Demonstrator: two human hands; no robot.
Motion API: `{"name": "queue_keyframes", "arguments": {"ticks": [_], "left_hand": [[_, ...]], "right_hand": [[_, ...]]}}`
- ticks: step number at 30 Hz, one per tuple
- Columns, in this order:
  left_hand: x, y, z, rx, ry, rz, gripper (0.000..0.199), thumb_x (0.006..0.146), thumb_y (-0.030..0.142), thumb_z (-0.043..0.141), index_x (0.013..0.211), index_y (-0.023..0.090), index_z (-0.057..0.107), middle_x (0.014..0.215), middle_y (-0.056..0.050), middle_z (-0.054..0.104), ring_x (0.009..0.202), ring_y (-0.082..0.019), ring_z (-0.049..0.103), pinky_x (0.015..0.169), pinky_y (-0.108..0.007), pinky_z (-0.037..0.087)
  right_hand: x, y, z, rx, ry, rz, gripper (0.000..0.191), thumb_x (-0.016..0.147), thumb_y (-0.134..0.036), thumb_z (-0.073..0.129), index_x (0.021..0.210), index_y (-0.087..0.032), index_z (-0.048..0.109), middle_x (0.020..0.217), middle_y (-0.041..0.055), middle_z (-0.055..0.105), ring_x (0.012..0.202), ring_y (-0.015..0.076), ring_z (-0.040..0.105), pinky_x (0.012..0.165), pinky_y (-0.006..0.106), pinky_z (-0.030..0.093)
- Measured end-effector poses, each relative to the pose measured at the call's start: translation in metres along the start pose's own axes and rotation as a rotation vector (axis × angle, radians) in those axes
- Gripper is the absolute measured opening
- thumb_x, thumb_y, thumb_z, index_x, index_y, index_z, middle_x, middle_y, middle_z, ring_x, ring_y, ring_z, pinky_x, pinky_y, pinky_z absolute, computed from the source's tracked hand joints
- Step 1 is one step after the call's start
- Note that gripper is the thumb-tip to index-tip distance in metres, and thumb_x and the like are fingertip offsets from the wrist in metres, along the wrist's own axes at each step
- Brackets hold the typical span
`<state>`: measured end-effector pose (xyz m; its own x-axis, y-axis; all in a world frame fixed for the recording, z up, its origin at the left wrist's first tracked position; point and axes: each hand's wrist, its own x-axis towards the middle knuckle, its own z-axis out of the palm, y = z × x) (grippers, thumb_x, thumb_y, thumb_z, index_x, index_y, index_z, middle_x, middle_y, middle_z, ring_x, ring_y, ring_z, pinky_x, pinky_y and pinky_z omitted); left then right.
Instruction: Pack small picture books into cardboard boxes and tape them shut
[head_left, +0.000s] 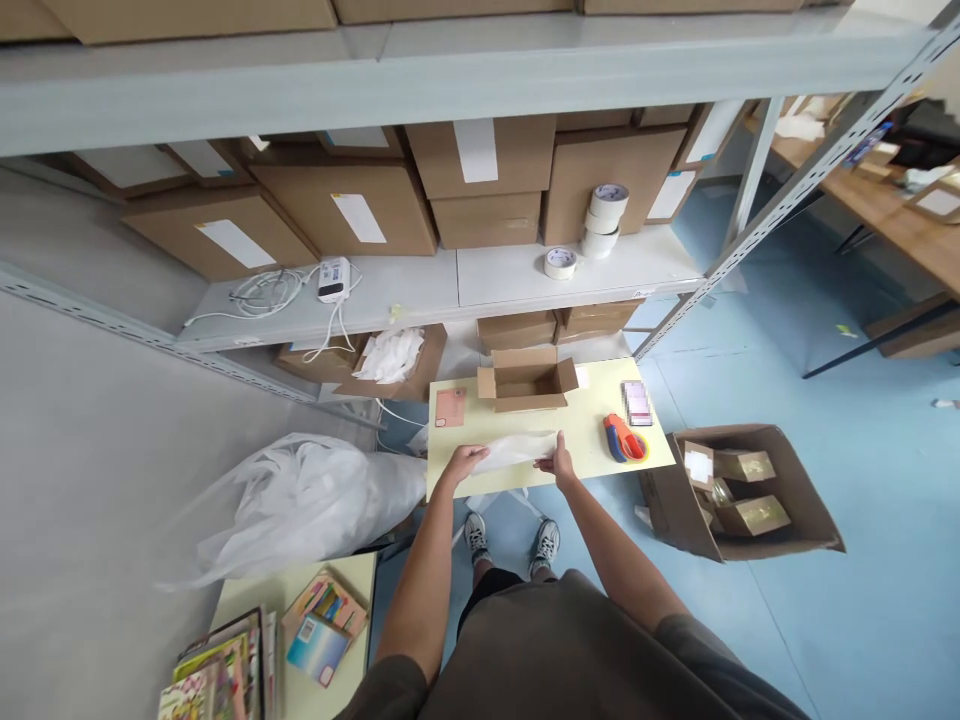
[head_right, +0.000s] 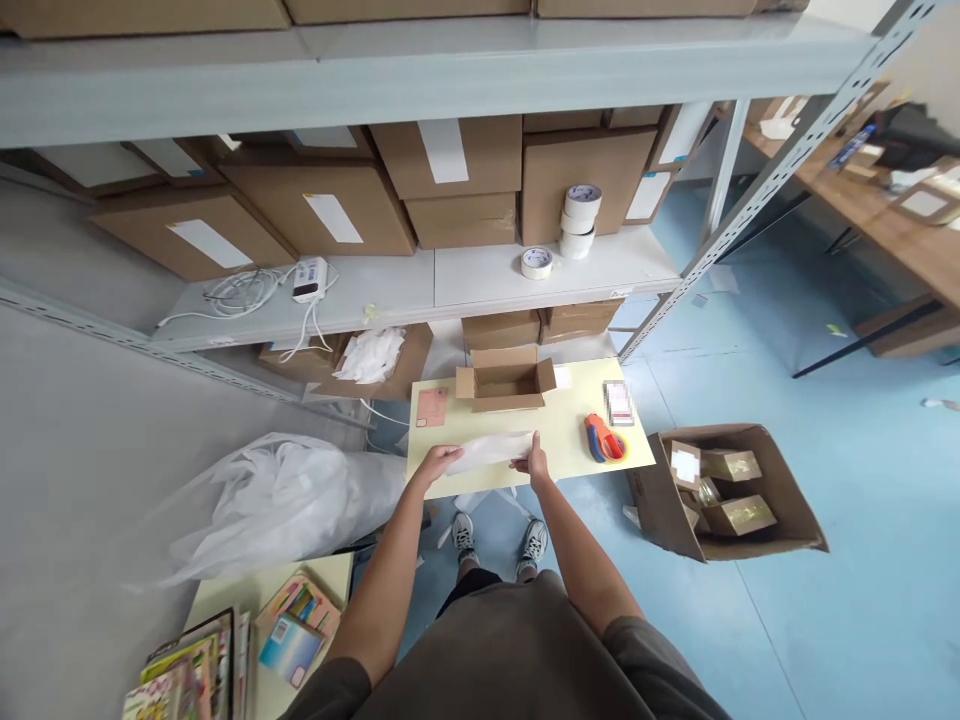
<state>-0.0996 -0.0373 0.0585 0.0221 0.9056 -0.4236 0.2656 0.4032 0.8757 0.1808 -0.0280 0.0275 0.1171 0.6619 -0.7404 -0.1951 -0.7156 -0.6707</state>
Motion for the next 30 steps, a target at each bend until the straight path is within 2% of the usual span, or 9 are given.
{"name": "queue_keyframes", "arguments": {"ticks": [2,5,8,11,15,20,25,28,30], "left_hand": [[0.016,-0.004,-0.001,-0.087,0.011,-0.024,0.044,0.067,0.058,0.085,0.082,0.016,0.083,0.079,-0.006,0.078,0.084,-0.027,0.071,0.075,-0.035,0.056],[0.034,-0.014,-0.001,-0.157,0.162,-0.063,0.042,0.073,0.053,0.082,0.092,0.016,0.083,0.086,-0.009,0.080,0.091,-0.028,0.073,0.084,-0.038,0.058],[0.042,-0.021,0.001,-0.020,0.414,-0.108,0.042,0.083,0.045,0.073,0.115,0.017,0.079,0.098,-0.009,0.079,0.098,-0.026,0.072,0.093,-0.039,0.057],[0.036,-0.023,0.017,0.214,0.563,0.036,0.038,0.092,0.037,0.065,0.124,0.021,0.074,0.114,-0.011,0.075,0.108,-0.026,0.069,0.103,-0.040,0.052],[0.016,-0.028,0.060,0.411,0.226,0.256,0.028,0.096,0.033,0.062,0.119,0.026,0.077,0.111,-0.010,0.074,0.105,-0.025,0.069,0.102,-0.036,0.051],[0.005,-0.054,0.100,0.592,0.080,0.100,0.039,0.100,0.027,0.053,0.135,0.023,0.070,0.129,-0.015,0.072,0.123,-0.029,0.066,0.110,-0.041,0.049],[0.011,-0.080,0.094,0.719,0.040,-0.037,0.069,0.088,0.035,0.073,0.153,0.020,0.054,0.170,-0.019,0.038,0.160,-0.042,0.027,0.125,-0.055,0.034],[0.018,-0.085,0.082,0.750,-0.048,-0.010,0.091,0.078,0.039,0.084,0.160,0.023,0.046,0.177,-0.018,0.022,0.164,-0.046,0.010,0.129,-0.060,0.021],[0.025,-0.085,0.075,0.773,-0.093,0.020,0.102,0.073,0.043,0.088,0.162,0.025,0.043,0.178,-0.018,0.020,0.164,-0.046,0.006,0.130,-0.061,0.016]], "right_hand": [[0.004,0.013,0.001,0.041,-0.010,-0.026,0.068,0.092,-0.089,0.034,0.082,-0.024,0.053,0.064,0.0107,0.072,0.061,0.0263,0.077,0.061,0.034,0.061],[0.012,0.031,-0.002,0.049,-0.029,-0.038,0.059,0.092,-0.082,0.048,0.076,-0.026,0.045,0.069,0.0092,0.073,0.064,0.0239,0.078,0.062,0.032,0.060],[0.020,0.046,-0.007,-0.012,0.068,0.017,0.054,0.091,-0.076,0.054,0.075,-0.026,0.046,0.064,0.0040,0.069,0.058,0.0208,0.074,0.058,0.030,0.058],[0.028,0.058,-0.007,-0.045,0.185,0.063,0.049,0.090,-0.073,0.053,0.075,-0.027,0.049,0.054,-0.0032,0.057,0.047,0.0184,0.065,0.055,0.033,0.057],[0.034,0.068,-0.001,-0.063,0.203,0.028,0.044,0.092,-0.072,0.045,0.082,-0.029,0.053,0.056,-0.0039,0.053,0.053,0.0206,0.064,0.061,0.037,0.060],[0.033,0.071,-0.009,-0.086,0.192,-0.075,0.046,0.089,-0.069,0.049,0.098,-0.026,0.059,0.074,0.0028,0.066,0.071,0.0244,0.070,0.073,0.042,0.062],[0.027,0.069,-0.044,-0.317,0.257,-0.120,0.048,0.090,-0.063,0.047,0.111,-0.023,0.064,0.090,0.0091,0.074,0.081,0.0264,0.074,0.078,0.041,0.061],[0.023,0.065,-0.053,-0.466,0.356,-0.236,0.053,0.093,-0.053,0.044,0.131,-0.020,0.062,0.123,0.0169,0.074,0.112,0.0303,0.072,0.099,0.044,0.056],[0.023,0.062,-0.045,-0.676,0.286,-0.400,0.056,0.095,-0.044,0.044,0.144,-0.019,0.058,0.148,0.0174,0.063,0.138,0.0305,0.059,0.115,0.045,0.045]]}}
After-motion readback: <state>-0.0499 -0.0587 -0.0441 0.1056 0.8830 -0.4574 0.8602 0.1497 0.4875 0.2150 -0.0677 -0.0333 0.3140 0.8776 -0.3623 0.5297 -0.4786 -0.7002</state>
